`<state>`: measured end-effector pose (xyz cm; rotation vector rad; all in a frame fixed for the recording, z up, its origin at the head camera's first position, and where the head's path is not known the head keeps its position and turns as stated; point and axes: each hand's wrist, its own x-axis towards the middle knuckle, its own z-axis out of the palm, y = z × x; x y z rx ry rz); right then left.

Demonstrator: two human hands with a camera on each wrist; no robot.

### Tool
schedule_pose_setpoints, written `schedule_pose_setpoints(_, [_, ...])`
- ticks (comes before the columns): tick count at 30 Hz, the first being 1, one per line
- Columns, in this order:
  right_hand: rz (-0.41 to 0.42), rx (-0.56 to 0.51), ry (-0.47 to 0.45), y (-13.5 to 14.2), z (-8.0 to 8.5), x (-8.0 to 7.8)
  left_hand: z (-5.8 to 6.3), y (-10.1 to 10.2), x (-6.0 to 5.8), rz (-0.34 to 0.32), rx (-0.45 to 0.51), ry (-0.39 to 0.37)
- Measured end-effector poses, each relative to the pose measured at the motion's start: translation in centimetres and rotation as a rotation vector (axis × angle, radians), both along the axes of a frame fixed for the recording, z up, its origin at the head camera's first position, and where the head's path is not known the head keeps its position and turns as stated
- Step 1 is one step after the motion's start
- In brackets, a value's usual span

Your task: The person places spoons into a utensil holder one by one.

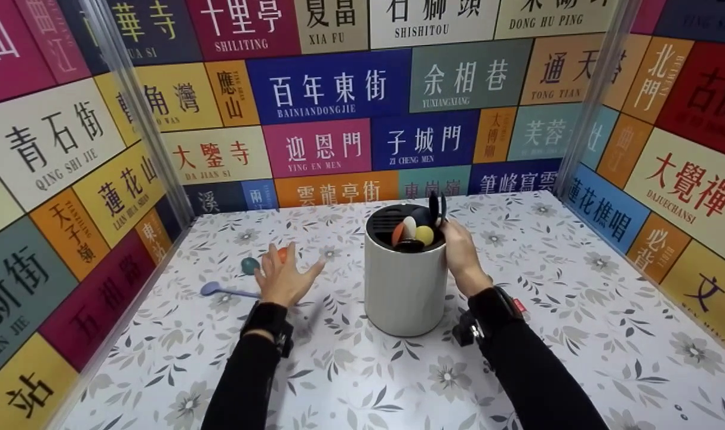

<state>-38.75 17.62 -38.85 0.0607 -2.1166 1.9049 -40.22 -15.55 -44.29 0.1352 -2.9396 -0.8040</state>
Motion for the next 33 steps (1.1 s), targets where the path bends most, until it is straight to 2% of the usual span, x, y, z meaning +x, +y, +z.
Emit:
schedule_pose_setpoints(3, [0.007,0.005,-0.001,0.0,0.0,0.0,-0.7,-1.1,0.0,0.034,-0.042,-0.061])
schedule_pose_setpoints(8, [0.009,0.016,0.021,0.0,0.0,0.1,-1.4,-2.9,0.0,0.098,-0.039,-0.15])
schedule_pose_setpoints(11, [0.003,0.019,0.02,0.1,0.0,0.1,-1.5,-3.9,0.2,0.14,-0.044,-0.184])
schedule_pose_setpoints(17, [-0.008,0.026,0.013,0.1,0.1,0.1,-1.9,-6.2,0.3,0.281,-0.062,-0.229])
schedule_pose_setpoints(19, [-0.012,0.028,0.015,0.1,0.1,0.1,-2.0,-6.7,0.5,0.309,-0.056,-0.239])
schedule_pose_setpoints(24, [-0.006,0.022,0.018,0.1,0.0,0.0,-2.5,-7.3,1.0,0.31,-0.032,-0.27])
schedule_pose_setpoints(33, [0.023,0.02,-0.019,0.0,0.1,0.3,-3.3,-7.2,0.9,0.273,-0.094,-0.313])
